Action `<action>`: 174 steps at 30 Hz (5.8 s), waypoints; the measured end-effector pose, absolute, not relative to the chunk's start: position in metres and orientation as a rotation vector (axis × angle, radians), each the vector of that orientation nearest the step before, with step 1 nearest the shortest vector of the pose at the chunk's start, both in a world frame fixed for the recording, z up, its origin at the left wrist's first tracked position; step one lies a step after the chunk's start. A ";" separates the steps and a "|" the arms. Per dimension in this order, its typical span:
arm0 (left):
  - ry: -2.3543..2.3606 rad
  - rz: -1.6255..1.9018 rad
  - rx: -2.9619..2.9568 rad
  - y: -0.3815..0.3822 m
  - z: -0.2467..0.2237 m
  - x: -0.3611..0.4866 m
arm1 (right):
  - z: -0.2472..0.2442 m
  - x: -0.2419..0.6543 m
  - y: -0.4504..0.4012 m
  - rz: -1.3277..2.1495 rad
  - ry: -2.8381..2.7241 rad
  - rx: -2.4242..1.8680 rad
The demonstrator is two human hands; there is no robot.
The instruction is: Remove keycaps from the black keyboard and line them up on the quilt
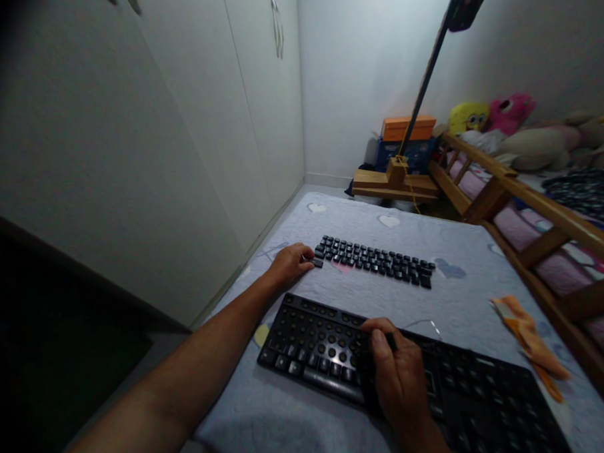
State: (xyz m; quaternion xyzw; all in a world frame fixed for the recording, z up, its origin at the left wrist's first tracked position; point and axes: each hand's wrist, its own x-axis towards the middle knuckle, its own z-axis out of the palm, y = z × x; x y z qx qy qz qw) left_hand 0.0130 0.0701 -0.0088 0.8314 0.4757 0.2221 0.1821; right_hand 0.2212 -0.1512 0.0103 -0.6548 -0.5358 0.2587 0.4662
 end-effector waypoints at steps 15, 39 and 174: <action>1.291 0.776 2.207 0.076 -0.014 0.012 | 0.012 0.220 -0.151 0.596 -1.370 -1.571; 1.341 0.771 2.258 0.078 -0.021 0.014 | 0.014 0.218 -0.151 0.590 -1.379 -1.580; 1.379 0.915 2.154 -0.035 0.008 -0.019 | 0.030 0.185 -0.148 0.692 -1.738 -1.545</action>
